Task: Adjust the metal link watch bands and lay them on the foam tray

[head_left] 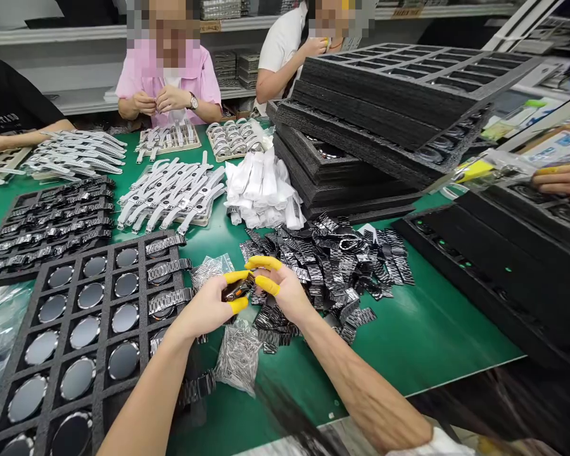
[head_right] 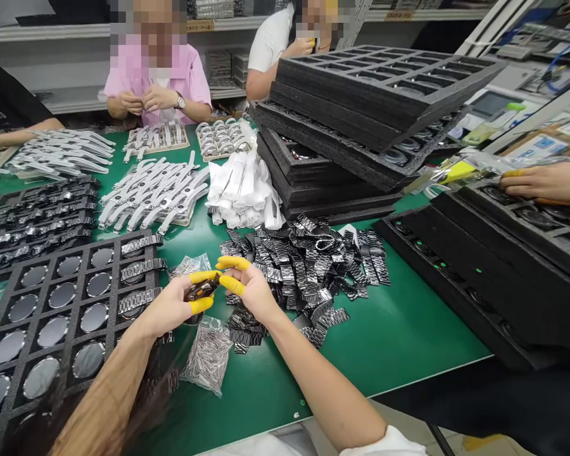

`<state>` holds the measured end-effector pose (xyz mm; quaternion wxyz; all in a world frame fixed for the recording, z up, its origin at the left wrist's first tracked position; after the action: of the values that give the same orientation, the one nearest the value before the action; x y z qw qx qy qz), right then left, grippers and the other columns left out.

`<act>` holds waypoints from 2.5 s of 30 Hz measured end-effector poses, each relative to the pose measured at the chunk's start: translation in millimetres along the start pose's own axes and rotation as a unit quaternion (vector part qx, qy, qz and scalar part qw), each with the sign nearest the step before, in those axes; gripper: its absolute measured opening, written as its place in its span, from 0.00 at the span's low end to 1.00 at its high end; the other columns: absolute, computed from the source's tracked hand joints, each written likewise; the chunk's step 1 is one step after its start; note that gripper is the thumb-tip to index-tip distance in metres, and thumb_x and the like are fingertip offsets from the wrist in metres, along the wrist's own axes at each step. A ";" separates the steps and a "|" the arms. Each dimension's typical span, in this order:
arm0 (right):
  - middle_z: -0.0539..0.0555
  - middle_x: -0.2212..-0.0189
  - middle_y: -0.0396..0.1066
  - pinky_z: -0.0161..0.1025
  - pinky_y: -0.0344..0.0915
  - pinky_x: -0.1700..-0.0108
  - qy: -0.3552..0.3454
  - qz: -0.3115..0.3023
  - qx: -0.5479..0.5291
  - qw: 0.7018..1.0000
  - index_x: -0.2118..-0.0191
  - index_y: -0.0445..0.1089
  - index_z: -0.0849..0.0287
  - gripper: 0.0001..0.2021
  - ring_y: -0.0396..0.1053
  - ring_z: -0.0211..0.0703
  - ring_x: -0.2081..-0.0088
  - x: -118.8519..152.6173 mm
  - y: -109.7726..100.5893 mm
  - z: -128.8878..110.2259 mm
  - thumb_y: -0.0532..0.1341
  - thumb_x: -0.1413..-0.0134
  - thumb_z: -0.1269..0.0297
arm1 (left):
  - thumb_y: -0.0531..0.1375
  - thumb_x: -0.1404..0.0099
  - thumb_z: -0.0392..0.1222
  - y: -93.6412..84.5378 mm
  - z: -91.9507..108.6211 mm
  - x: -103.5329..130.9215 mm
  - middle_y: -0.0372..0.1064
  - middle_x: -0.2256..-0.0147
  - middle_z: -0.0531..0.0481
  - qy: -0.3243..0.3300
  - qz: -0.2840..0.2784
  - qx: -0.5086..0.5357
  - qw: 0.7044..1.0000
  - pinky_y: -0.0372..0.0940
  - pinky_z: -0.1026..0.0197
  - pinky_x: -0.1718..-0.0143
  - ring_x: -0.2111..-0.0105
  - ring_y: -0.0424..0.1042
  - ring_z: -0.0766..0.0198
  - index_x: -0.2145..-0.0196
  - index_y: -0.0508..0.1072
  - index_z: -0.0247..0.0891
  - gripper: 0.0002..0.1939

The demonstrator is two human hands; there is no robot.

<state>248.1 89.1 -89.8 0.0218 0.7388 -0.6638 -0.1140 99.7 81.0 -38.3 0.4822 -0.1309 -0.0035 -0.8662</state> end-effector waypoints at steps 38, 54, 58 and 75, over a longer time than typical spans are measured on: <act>0.47 0.85 0.67 0.37 0.55 0.73 0.138 -0.066 -0.244 0.958 0.76 0.71 0.58 0.22 0.61 0.36 0.81 18.1 50.9 7.4 0.75 0.48 0.47 | 0.50 0.35 0.24 -2.1 15.4 3.8 0.73 0.42 0.40 0.223 0.112 -0.391 0.886 0.74 0.50 0.43 0.44 0.76 0.52 0.39 0.76 0.38 0.31; 0.45 0.82 0.66 0.35 0.61 0.71 0.145 0.030 -0.290 0.945 0.73 0.70 0.58 0.22 0.60 0.35 0.78 21.7 45.3 9.2 0.77 0.51 0.47 | 0.53 0.29 0.35 7.8 23.9 8.1 0.63 0.41 0.35 0.237 0.052 -0.336 0.910 0.67 0.44 0.38 0.42 0.68 0.49 0.33 0.68 0.37 0.27; 0.45 0.83 0.64 0.35 0.59 0.72 0.145 0.029 -0.288 0.946 0.74 0.68 0.57 0.22 0.58 0.34 0.78 22.8 45.8 7.2 0.76 0.51 0.47 | 0.53 0.26 0.39 8.4 25.2 7.1 0.62 0.43 0.37 0.233 0.052 -0.312 0.919 0.64 0.44 0.37 0.42 0.66 0.50 0.38 0.70 0.37 0.22; 0.45 0.84 0.63 0.36 0.58 0.73 0.150 0.018 -0.276 0.949 0.73 0.69 0.57 0.22 0.56 0.34 0.80 18.0 38.2 6.1 0.75 0.49 0.45 | 0.55 0.26 0.56 -7.3 -10.1 -9.5 0.76 0.48 0.41 0.117 0.060 0.067 0.989 0.66 0.47 0.38 0.44 0.73 0.49 0.45 0.79 0.39 0.23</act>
<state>211.3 67.6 -91.2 0.3258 0.7004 -0.6090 -0.1801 96.0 91.5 -49.3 0.5384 0.0034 0.0028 -0.8427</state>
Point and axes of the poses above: each hand's wrist, its own x-axis away from the middle knuckle, its own y-axis out of the palm, z = x × y, the point moved 8 cm from there along -x, towards the middle knuckle
